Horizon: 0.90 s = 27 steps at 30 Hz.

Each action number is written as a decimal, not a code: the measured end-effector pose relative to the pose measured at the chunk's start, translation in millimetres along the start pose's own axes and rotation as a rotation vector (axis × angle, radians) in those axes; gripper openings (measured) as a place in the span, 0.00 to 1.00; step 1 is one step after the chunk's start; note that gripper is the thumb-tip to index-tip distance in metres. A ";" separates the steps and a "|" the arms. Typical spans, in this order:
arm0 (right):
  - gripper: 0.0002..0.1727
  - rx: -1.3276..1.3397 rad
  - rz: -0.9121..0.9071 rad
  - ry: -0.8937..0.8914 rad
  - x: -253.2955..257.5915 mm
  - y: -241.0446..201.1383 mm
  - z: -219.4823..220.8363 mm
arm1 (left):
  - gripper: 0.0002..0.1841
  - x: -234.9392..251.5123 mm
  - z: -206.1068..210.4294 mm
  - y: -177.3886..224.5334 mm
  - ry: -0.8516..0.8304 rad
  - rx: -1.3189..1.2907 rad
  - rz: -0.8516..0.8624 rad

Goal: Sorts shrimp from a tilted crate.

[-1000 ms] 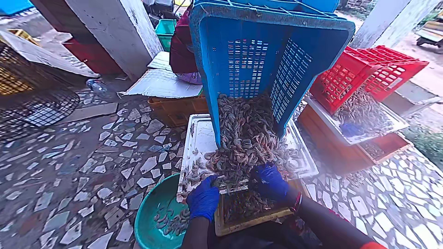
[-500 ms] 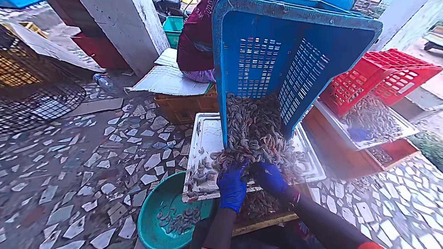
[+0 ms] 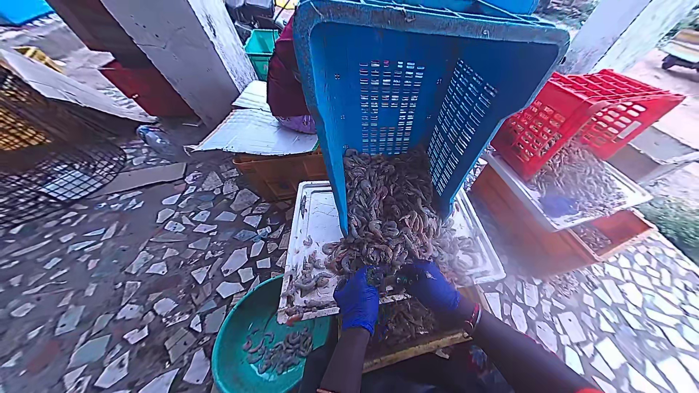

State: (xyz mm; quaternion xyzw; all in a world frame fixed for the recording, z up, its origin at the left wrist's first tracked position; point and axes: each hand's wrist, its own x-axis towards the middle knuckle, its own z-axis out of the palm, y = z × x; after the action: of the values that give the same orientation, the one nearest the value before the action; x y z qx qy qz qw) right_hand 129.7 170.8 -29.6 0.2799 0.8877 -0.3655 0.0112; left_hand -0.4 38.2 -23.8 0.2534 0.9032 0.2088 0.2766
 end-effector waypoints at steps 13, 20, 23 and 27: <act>0.13 0.483 0.109 -0.126 -14.3 -12.6 -17.1 | 0.23 1.8 -2.3 -17.2 -0.075 0.003 0.095; 0.21 0.309 -0.037 -0.048 2.1 -6.6 15.2 | 0.23 -2.4 14.1 -30.3 -0.171 -0.963 0.358; 0.19 0.737 0.084 -0.036 0.5 -26.1 25.7 | 0.23 -0.2 19.2 -33.5 -0.231 -1.075 0.386; 0.17 1.035 0.191 -0.028 -3.0 -30.0 31.1 | 0.21 1.8 23.9 -37.0 -0.327 -1.283 0.373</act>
State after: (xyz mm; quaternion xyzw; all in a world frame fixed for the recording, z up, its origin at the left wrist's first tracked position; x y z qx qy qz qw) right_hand 111.3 131.6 -32.4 0.3236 0.5612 -0.7572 -0.0835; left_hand 0.2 15.9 -61.9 0.2188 0.4888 0.7055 0.4641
